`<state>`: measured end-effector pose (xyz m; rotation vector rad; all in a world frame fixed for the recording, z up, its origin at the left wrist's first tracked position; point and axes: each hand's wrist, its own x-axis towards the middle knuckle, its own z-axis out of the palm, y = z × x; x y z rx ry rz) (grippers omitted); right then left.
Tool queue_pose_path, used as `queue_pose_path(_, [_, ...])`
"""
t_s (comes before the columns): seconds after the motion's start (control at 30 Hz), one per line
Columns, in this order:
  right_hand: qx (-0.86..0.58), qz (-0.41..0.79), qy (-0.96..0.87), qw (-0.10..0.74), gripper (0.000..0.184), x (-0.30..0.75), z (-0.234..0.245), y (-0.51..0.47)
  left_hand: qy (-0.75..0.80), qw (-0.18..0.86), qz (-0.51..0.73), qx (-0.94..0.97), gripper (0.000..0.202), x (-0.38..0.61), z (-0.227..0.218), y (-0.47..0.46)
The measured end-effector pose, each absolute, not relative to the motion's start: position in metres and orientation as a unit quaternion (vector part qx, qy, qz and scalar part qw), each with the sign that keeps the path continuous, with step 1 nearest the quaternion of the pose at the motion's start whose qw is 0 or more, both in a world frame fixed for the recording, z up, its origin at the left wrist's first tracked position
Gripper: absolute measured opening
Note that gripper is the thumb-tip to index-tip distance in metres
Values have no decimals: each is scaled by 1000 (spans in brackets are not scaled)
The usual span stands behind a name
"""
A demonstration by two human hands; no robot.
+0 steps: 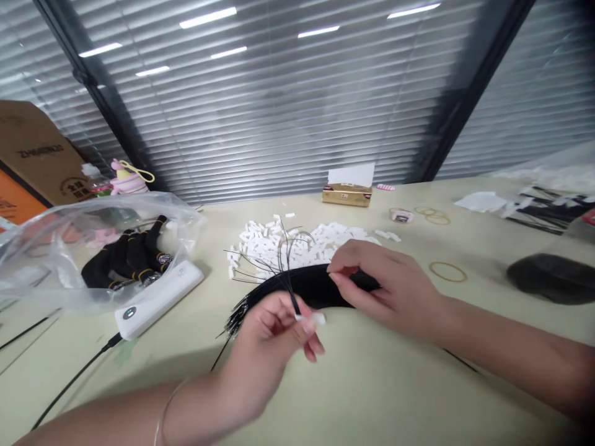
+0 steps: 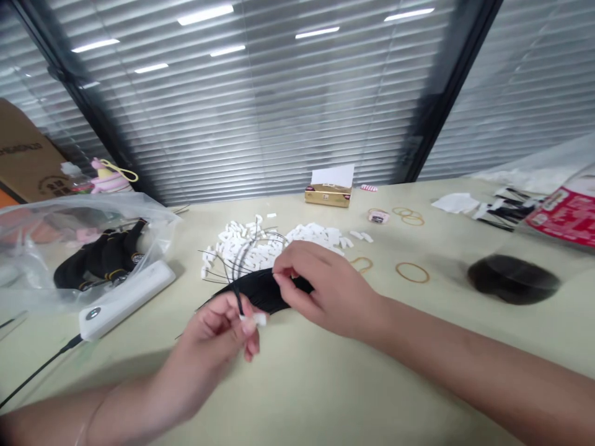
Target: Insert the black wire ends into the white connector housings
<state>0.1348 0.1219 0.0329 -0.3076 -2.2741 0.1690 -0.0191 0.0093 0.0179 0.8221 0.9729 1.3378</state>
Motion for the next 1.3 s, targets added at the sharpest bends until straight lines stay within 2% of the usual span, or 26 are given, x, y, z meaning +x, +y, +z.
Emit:
queue_pose_path(0.1, [-159,104,-902,388,8,126,13,119,408,524,637,392,10,-38,34,23])
queue_pose_path(0.2, [-60,127,-939,315,14,108,-3,110,409,487,669,384,9,-50,41,33])
queue_pose_path(0.33, [19,143,-958,249,6,86,-15,100,416,496,664,376,8,-51,40,35])
queue_pose_path(0.63, [-55,164,-944,282,21,82,-11,120,427,549,607,386,7,-40,29,22])
queue_pose_path(0.83, [-197,180,-903,337,17,134,14,113,453,548,570,412,8,-31,27,16])
queue_pose_path(0.93, [-258,219,-879,335,16,156,24,98,467,570,532,417,10,-26,26,12])
queue_pose_path(1.1, [-325,414,-827,197,14,168,27,81,491,597,460,436,10,-23,12,8])
queue_pose_path(1.17, [-326,446,-820,151,13,168,21,81,502,586,447,453,9,-23,5,8])
queue_pose_path(1.3, [-297,458,-830,112,17,165,9,85,510,584,417,475,8,-23,-4,10])
